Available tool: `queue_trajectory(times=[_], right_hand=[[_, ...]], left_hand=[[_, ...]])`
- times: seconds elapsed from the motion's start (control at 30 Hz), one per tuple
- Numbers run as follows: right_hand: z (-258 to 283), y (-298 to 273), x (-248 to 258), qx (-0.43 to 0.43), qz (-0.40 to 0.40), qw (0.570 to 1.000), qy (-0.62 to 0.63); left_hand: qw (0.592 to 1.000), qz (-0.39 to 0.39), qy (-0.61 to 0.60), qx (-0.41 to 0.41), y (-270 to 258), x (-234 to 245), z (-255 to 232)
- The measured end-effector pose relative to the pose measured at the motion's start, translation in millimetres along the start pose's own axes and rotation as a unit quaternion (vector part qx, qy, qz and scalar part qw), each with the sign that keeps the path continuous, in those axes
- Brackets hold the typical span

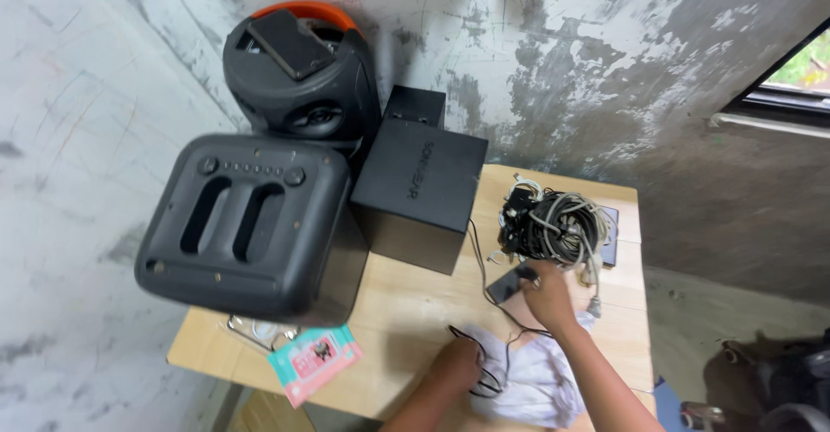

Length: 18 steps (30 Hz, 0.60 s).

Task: The person cleans a speaker and untangles black power cables by hand, using a white cloth to wipe down the surface of a black subwoofer and organizing the associated wires on a wooden table.

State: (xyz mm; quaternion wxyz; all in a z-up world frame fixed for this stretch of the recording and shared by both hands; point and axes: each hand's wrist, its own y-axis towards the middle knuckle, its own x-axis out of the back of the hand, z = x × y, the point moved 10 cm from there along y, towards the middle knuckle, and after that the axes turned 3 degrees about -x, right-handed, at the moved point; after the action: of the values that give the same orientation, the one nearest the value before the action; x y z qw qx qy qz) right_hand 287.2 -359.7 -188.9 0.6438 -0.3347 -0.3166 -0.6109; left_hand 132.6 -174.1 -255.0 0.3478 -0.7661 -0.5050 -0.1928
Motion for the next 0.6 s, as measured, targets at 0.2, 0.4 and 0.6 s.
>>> queue_trajectory(times=[0.2, 0.4, 0.6], right_hand=[[19.6, 60.1, -134.0, -0.005, 0.127, 0.966, 0.224], [14.1, 18.4, -145.2, -0.262, 0.184, 0.876, 0.359], [25.6, -28.7, -25.3, -0.244, 0.183, 0.900, 0.310]], left_hand=[[0.998, 0.000, -0.065, -0.020, -5.1, 92.2, -11.8], [0.976, -0.056, -0.163, -0.136, 12.7, 185.8, -65.8], [0.920, -0.063, -0.181, -0.341, 45.1, 205.0, -153.6]])
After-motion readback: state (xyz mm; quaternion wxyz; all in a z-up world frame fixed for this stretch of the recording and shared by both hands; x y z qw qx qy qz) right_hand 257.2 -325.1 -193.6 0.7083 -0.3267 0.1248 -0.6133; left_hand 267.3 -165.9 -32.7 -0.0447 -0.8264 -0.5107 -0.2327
